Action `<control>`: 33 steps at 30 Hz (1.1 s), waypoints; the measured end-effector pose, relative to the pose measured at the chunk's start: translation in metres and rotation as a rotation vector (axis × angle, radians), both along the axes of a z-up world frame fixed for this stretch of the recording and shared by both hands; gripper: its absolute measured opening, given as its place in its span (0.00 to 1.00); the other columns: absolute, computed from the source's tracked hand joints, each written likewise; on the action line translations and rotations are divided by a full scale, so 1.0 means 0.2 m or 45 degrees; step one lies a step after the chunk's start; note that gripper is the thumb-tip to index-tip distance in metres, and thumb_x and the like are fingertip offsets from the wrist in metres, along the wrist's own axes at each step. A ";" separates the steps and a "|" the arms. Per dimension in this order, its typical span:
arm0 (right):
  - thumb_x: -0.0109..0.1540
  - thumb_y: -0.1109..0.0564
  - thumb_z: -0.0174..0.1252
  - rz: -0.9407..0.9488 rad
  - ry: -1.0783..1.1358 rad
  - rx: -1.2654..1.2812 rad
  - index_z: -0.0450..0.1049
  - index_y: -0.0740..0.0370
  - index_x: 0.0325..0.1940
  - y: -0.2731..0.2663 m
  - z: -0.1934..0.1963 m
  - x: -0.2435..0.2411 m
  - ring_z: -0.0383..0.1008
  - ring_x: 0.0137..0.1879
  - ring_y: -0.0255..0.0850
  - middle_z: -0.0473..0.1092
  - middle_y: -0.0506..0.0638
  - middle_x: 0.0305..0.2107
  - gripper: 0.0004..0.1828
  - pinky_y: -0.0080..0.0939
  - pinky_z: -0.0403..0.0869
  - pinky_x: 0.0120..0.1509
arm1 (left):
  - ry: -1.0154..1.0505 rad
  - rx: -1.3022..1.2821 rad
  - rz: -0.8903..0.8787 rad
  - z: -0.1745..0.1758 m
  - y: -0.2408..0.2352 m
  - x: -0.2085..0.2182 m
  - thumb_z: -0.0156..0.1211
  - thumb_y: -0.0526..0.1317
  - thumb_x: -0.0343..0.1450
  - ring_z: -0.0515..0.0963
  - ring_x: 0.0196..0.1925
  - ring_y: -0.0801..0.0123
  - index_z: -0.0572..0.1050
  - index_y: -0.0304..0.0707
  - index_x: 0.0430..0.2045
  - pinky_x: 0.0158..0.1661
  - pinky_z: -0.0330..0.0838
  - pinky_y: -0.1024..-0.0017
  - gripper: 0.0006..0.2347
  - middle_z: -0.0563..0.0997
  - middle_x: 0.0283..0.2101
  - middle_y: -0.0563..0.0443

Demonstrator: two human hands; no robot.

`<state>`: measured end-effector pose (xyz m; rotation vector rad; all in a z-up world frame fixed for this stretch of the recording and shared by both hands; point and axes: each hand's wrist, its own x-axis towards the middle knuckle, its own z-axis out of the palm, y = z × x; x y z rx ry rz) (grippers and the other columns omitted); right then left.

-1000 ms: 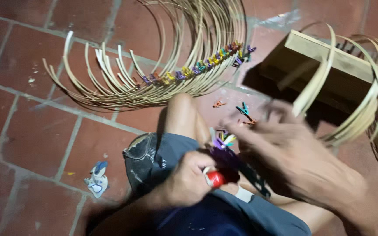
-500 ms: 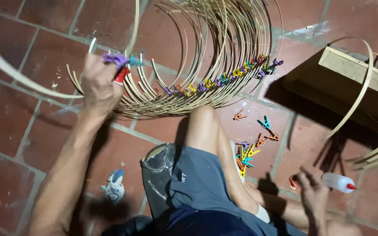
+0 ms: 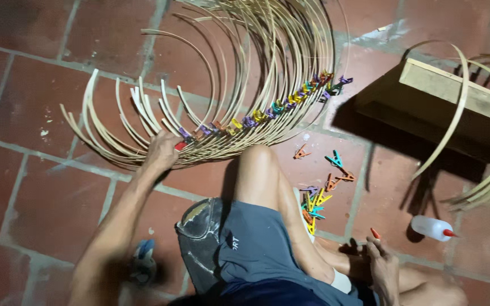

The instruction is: The person sits on a tiled floor and repeatedly applies glue to the ends of thin bamboo strips, then secures each glued joint with a small colored clothespin. The person works on multiple strips, placing the clamped pieces into a growing pile on the floor.

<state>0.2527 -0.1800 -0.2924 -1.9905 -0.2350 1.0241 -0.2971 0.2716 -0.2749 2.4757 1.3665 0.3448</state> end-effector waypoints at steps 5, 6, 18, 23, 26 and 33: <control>0.69 0.58 0.57 -0.048 -0.098 0.304 0.77 0.73 0.50 0.20 0.08 0.12 0.76 0.37 0.37 0.75 0.53 0.34 0.14 0.36 0.78 0.43 | -0.015 -0.488 0.256 -0.01 0.02 -0.06 0.54 0.36 0.71 0.80 0.46 0.48 0.80 0.35 0.44 0.49 0.73 0.56 0.11 0.81 0.43 0.36; 0.69 0.58 0.58 -0.020 -0.226 0.359 0.78 0.73 0.48 0.27 0.11 0.17 0.73 0.35 0.35 0.74 0.52 0.32 0.13 0.35 0.74 0.39 | -0.189 -0.443 0.121 -0.03 0.04 -0.05 0.51 0.33 0.69 0.80 0.47 0.47 0.79 0.34 0.45 0.51 0.72 0.56 0.13 0.81 0.43 0.35; 0.64 0.57 0.64 -0.038 -0.293 0.551 0.81 0.68 0.48 1.15 0.60 0.54 0.66 0.23 0.32 0.71 0.48 0.23 0.12 0.34 0.65 0.25 | -0.330 -0.020 0.637 0.25 -0.17 0.02 0.64 0.35 0.76 0.80 0.52 0.48 0.82 0.37 0.51 0.56 0.72 0.59 0.10 0.84 0.48 0.39; 0.62 0.59 0.63 0.174 -0.263 0.689 0.80 0.67 0.42 1.10 0.45 0.36 0.74 0.27 0.33 0.77 0.50 0.27 0.08 0.35 0.75 0.30 | -0.957 -0.693 0.870 0.50 -0.47 0.77 0.56 0.32 0.73 0.85 0.34 0.67 0.77 0.38 0.52 0.36 0.82 0.69 0.13 0.85 0.42 0.41; 0.62 0.59 0.62 0.411 -0.307 0.633 0.79 0.62 0.43 0.86 0.35 0.08 0.75 0.37 0.35 0.77 0.48 0.35 0.07 0.35 0.76 0.40 | -1.422 -1.223 0.429 0.65 -0.50 1.28 0.49 0.40 0.78 0.84 0.38 0.57 0.73 0.27 0.53 0.34 0.81 0.65 0.14 0.83 0.46 0.31; 0.62 0.63 0.66 0.797 -0.559 0.543 0.77 0.65 0.37 0.31 0.26 -0.31 0.72 0.38 0.42 0.70 0.53 0.28 0.04 0.41 0.73 0.43 | -2.132 -1.759 0.116 1.10 -0.04 1.87 0.46 0.47 0.80 0.81 0.40 0.60 0.70 0.29 0.54 0.38 0.76 0.66 0.17 0.80 0.50 0.36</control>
